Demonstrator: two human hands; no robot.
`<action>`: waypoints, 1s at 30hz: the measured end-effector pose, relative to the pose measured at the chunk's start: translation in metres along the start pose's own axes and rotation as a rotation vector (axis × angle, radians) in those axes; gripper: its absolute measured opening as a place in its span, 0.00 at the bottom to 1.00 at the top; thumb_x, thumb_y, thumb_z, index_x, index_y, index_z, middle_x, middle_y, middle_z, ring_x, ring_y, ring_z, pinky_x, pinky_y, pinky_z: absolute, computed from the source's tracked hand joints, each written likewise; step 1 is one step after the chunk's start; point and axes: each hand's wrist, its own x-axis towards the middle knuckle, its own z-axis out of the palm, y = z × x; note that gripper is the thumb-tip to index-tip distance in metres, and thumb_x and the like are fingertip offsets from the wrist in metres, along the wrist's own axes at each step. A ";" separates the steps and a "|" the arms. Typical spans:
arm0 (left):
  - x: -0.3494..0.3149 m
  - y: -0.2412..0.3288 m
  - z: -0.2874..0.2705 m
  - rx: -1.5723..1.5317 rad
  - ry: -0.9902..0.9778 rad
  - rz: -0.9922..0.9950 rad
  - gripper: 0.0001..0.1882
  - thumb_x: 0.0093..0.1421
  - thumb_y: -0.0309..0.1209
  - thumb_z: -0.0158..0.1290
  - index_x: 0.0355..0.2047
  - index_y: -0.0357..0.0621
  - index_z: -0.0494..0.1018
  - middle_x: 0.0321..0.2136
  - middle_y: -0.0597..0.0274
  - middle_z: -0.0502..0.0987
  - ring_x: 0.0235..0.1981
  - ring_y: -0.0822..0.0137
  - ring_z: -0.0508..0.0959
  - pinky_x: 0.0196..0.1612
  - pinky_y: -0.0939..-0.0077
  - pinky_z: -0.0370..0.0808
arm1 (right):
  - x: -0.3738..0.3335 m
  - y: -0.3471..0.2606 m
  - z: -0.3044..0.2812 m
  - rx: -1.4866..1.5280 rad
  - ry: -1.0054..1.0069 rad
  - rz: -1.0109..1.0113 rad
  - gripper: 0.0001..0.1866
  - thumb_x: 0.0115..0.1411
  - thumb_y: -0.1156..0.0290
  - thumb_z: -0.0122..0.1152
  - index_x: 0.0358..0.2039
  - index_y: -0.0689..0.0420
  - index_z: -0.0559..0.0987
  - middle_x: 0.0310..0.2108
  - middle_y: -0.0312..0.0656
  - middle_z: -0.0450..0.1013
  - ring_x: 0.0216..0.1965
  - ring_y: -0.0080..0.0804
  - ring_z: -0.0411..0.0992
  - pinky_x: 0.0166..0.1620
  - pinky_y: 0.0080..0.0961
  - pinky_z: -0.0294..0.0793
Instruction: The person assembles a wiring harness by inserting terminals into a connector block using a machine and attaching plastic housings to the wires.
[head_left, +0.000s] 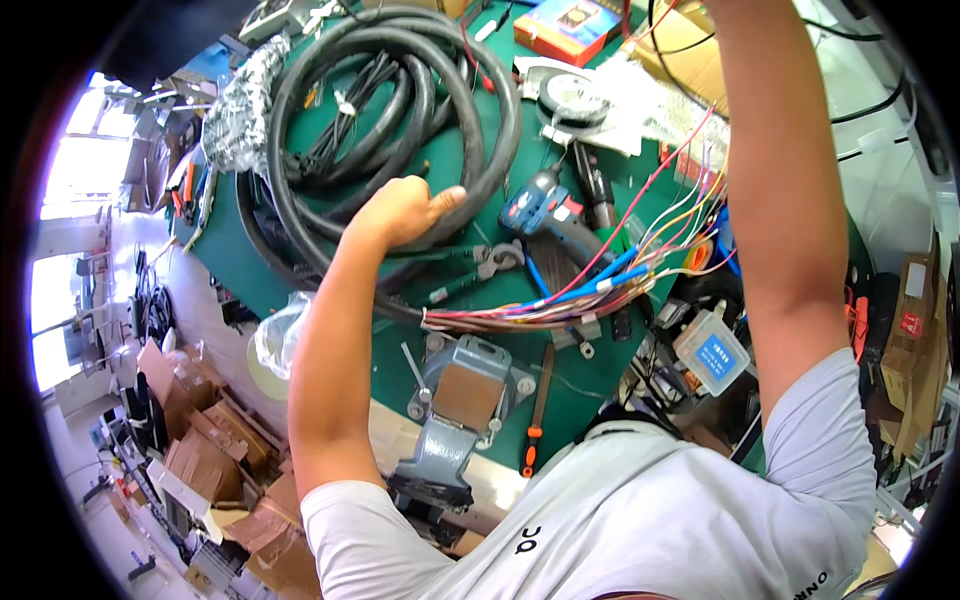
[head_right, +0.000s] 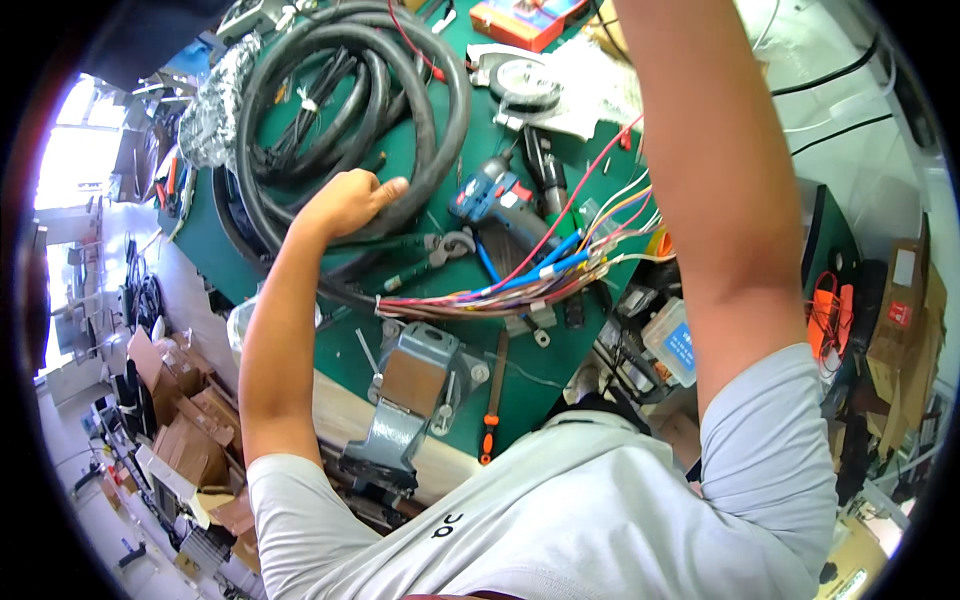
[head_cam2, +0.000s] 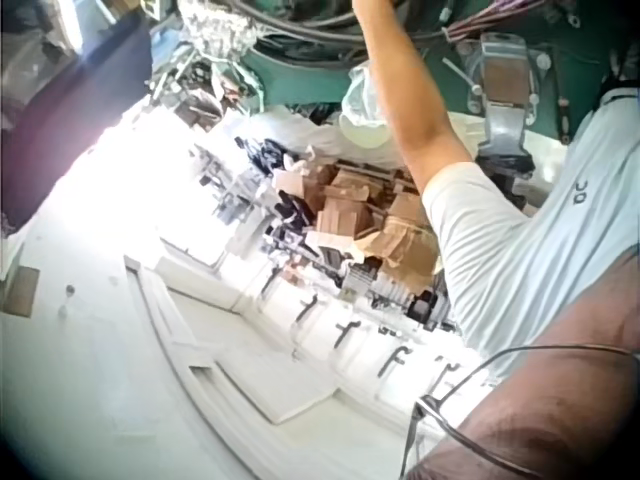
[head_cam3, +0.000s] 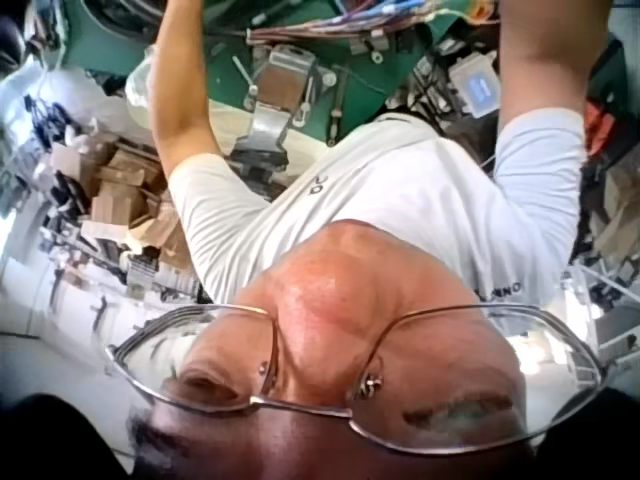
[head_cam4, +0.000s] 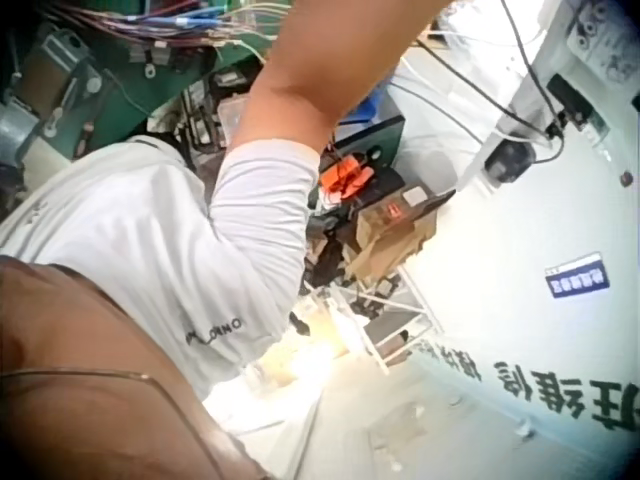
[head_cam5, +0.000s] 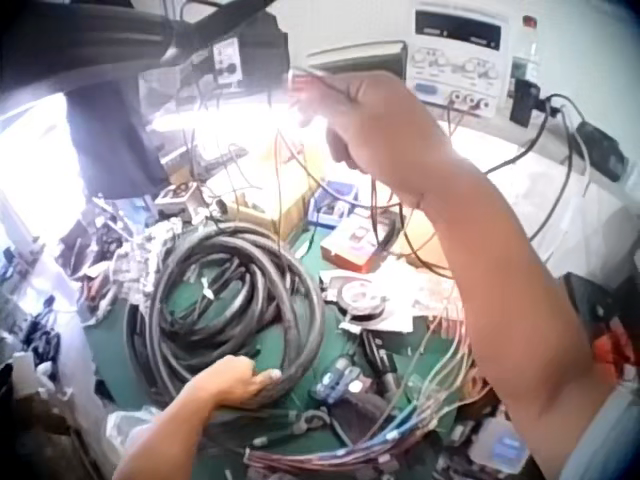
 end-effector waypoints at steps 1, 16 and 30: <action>0.002 0.003 -0.008 -0.002 0.010 0.016 0.39 0.60 0.63 0.52 0.35 0.28 0.78 0.31 0.34 0.79 0.39 0.42 0.81 0.46 0.56 0.74 | -0.008 -0.005 -0.001 0.023 -0.024 -0.098 0.20 0.68 0.55 0.55 0.43 0.61 0.81 0.15 0.32 0.67 0.15 0.16 0.59 0.22 0.19 0.58; -0.095 0.143 -0.130 -0.970 0.255 0.698 0.11 0.65 0.33 0.55 0.35 0.35 0.75 0.23 0.64 0.75 0.25 0.73 0.77 0.32 0.79 0.74 | -0.027 -0.078 -0.117 0.452 0.125 -0.096 0.17 0.69 0.61 0.51 0.33 0.63 0.78 0.21 0.36 0.70 0.22 0.23 0.65 0.29 0.23 0.66; -0.088 0.283 -0.281 -0.314 1.209 0.718 0.23 0.71 0.45 0.42 0.33 0.37 0.76 0.14 0.63 0.68 0.16 0.70 0.70 0.23 0.69 0.63 | -0.032 -0.033 -0.212 -0.646 0.606 -0.132 0.20 0.68 0.59 0.48 0.27 0.63 0.76 0.22 0.58 0.74 0.27 0.57 0.75 0.33 0.50 0.73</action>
